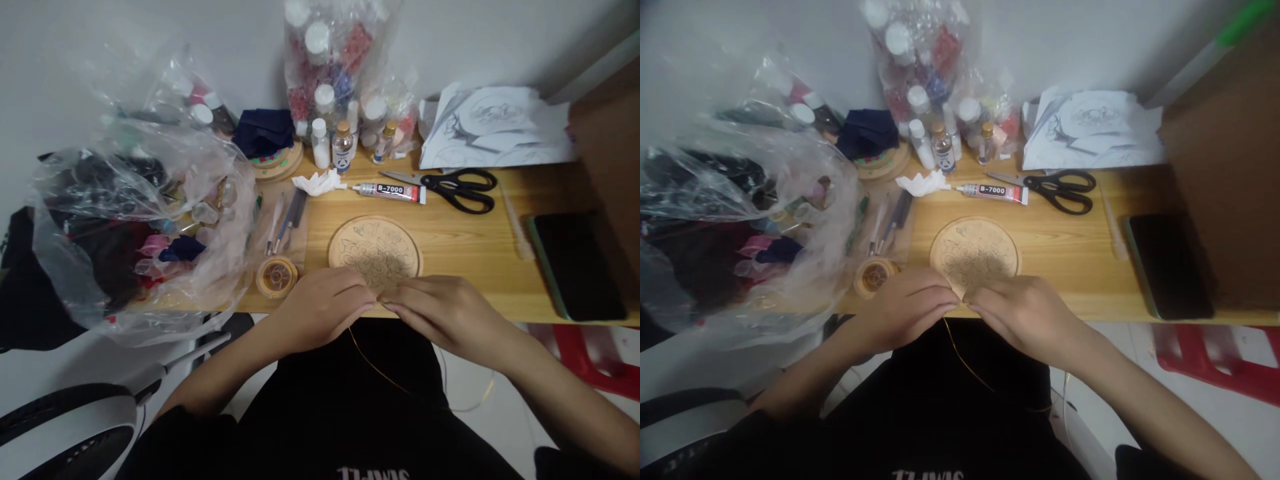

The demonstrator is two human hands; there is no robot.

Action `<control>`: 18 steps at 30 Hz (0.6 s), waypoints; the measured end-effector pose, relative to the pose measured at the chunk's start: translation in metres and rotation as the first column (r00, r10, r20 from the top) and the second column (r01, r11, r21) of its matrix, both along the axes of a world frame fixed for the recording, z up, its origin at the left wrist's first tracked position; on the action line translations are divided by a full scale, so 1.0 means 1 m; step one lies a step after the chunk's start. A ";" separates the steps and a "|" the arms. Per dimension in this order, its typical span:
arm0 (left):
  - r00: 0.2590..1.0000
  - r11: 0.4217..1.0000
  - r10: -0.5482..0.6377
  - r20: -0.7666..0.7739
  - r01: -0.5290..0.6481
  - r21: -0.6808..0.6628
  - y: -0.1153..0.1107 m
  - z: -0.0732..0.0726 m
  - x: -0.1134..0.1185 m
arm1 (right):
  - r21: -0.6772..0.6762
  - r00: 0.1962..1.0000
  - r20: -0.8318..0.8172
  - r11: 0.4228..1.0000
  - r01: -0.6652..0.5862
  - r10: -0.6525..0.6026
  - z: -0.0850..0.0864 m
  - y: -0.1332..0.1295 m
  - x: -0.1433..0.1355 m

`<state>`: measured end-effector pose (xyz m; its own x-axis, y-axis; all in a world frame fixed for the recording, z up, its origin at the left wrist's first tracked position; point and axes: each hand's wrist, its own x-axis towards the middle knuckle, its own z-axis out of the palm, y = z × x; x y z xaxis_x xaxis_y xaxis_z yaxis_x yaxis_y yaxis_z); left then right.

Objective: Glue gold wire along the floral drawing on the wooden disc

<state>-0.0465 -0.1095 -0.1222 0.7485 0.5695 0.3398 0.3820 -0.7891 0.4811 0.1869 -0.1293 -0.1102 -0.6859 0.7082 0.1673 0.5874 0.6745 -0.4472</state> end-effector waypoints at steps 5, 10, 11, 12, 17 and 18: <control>0.991 0.994 0.106 0.086 -0.108 0.017 0.000 0.000 0.007 | -0.029 0.989 -0.021 0.989 0.147 -0.148 0.001 -0.002 -0.002; 0.968 0.982 0.190 0.163 -0.188 -0.028 -0.002 0.001 0.011 | 0.028 0.979 -0.092 0.982 0.187 -0.184 0.002 -0.003 -0.006; 0.965 0.980 0.200 0.170 -0.198 -0.031 -0.002 0.001 0.012 | 0.049 0.979 -0.095 0.981 0.188 -0.182 0.003 -0.003 -0.007; 0.962 0.978 0.209 0.176 -0.207 -0.031 -0.003 0.001 0.012 | 0.070 0.979 -0.092 0.979 0.190 -0.183 0.004 -0.004 -0.008; 0.946 0.967 0.250 0.204 -0.255 -0.004 -0.004 0.000 0.014 | 0.186 0.980 -0.038 0.962 0.201 -0.197 0.009 -0.006 -0.012; 0.944 0.966 0.254 0.212 -0.260 0.002 -0.004 -0.001 0.014 | 0.203 0.979 -0.028 0.958 0.204 -0.203 0.010 -0.007 -0.012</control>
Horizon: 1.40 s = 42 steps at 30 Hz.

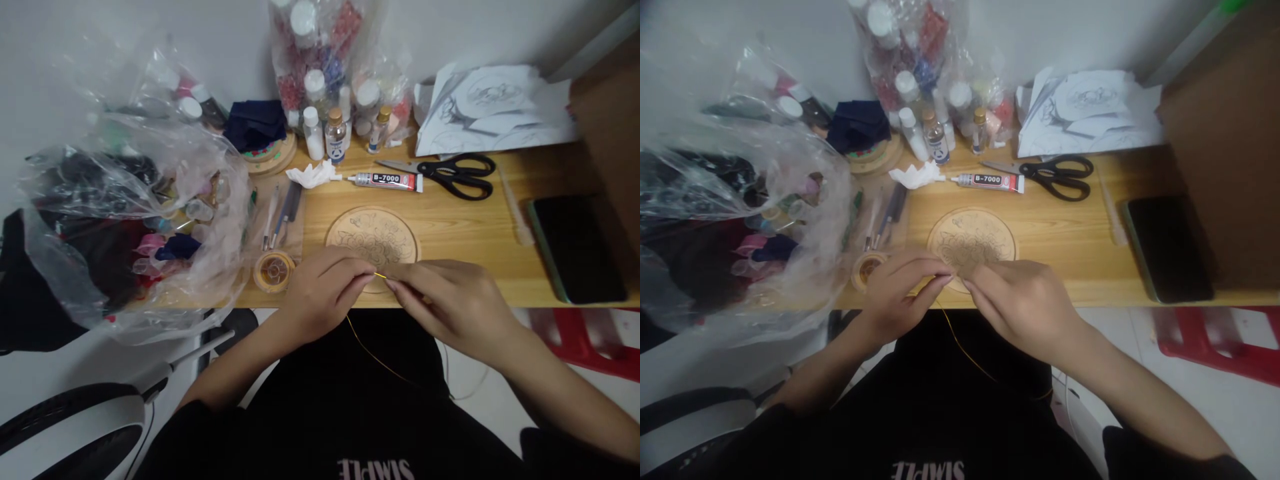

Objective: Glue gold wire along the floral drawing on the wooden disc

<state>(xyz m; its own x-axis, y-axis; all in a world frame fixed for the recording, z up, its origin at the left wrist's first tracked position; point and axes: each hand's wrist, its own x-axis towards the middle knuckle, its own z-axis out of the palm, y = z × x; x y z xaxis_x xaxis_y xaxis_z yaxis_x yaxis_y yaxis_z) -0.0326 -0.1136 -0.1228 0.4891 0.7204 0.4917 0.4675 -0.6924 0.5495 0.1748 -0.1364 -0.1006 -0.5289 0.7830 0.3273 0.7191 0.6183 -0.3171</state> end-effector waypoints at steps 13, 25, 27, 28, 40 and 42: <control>0.992 0.980 -0.124 -0.004 0.122 -0.158 0.010 0.010 -0.006 | -0.040 0.994 -0.108 0.999 -0.022 0.018 -0.005 0.003 0.005; 0.962 0.966 -0.260 -0.084 0.259 -0.022 0.019 0.027 -0.010 | 0.057 0.987 -0.098 0.991 -0.120 0.125 0.004 0.006 0.014; 0.962 0.963 -0.271 -0.043 0.270 -0.021 0.018 0.028 -0.010 | 0.060 0.987 -0.114 0.992 -0.109 0.115 0.006 0.004 0.014; 0.962 0.962 -0.273 -0.010 0.273 -0.024 0.017 0.029 -0.010 | 0.068 0.986 -0.129 0.993 -0.099 0.107 0.008 0.002 0.013; 0.851 0.926 -0.049 0.522 0.236 -0.297 -0.006 0.020 0.019 | 0.188 0.985 -0.161 0.982 -0.024 0.055 0.027 -0.009 0.012; 0.810 0.906 -0.030 0.585 0.270 -0.327 -0.008 0.019 0.023 | 0.186 0.983 -0.175 0.982 -0.015 0.048 0.027 -0.010 0.011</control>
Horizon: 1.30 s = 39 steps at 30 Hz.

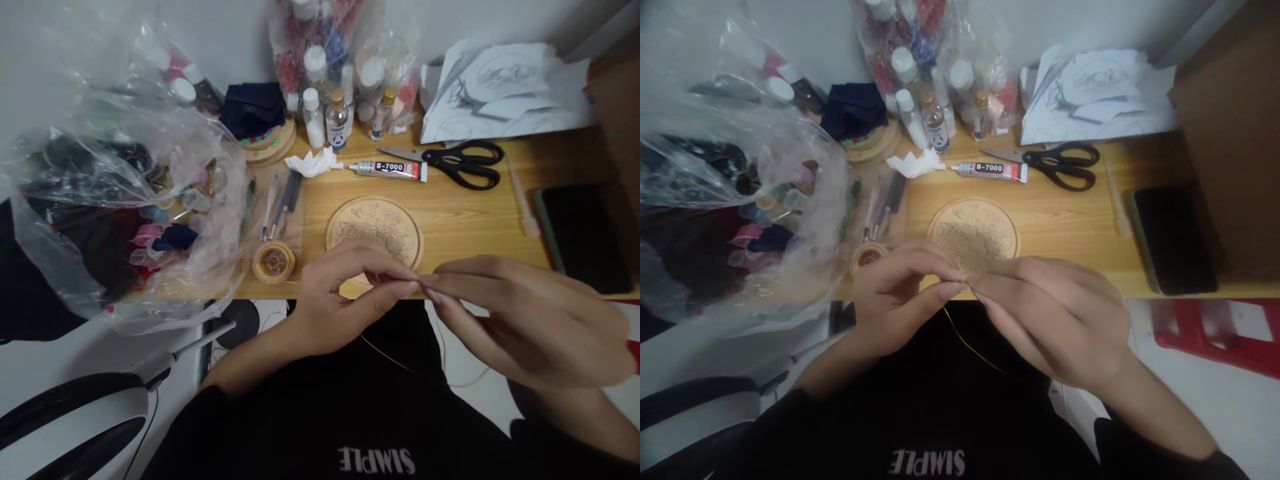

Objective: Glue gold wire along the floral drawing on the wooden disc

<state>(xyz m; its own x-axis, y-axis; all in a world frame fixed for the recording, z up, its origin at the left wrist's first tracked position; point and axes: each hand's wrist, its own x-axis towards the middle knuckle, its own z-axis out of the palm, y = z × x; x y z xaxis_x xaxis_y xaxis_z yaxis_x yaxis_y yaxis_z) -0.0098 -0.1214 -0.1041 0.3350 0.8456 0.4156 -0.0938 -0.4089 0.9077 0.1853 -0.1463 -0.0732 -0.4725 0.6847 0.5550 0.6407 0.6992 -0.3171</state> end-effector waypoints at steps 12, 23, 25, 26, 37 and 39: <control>1.000 0.996 -0.013 0.002 0.014 -0.084 -0.001 0.004 0.003 | -0.273 0.950 -0.306 0.962 -0.022 -0.065 -0.010 -0.008 -0.005; 0.967 0.973 0.229 -0.112 -0.226 0.036 0.006 -0.008 0.006 | -0.250 0.948 -0.221 0.953 0.172 -0.229 -0.025 -0.002 -0.023; 0.969 0.971 0.226 -0.098 -0.232 -0.064 0.007 -0.007 0.007 | -0.008 0.971 -0.046 0.972 0.235 -0.235 -0.026 -0.002 -0.025; 0.973 0.966 0.215 -0.090 -0.225 -0.130 0.007 -0.007 0.008 | 0.095 0.970 0.014 0.966 0.239 -0.241 -0.027 -0.001 -0.025; 0.994 0.900 0.109 -0.006 -0.101 -0.425 0.016 0.006 0.009 | -0.071 0.966 -0.191 0.984 0.162 -0.173 -0.026 0.008 -0.015; 0.997 0.898 0.069 0.035 -0.047 -0.437 0.017 0.005 0.009 | -0.236 0.920 -0.334 0.963 0.129 -0.205 -0.026 0.009 -0.015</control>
<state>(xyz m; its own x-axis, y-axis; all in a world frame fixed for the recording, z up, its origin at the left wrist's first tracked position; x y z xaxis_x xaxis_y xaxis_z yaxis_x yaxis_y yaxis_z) -0.0010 -0.1040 -0.0986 0.2690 0.9630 0.0156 -0.1300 0.0203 0.9913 0.1702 -0.1377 -0.0997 -0.1412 0.8531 0.5023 0.5620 0.4868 -0.6687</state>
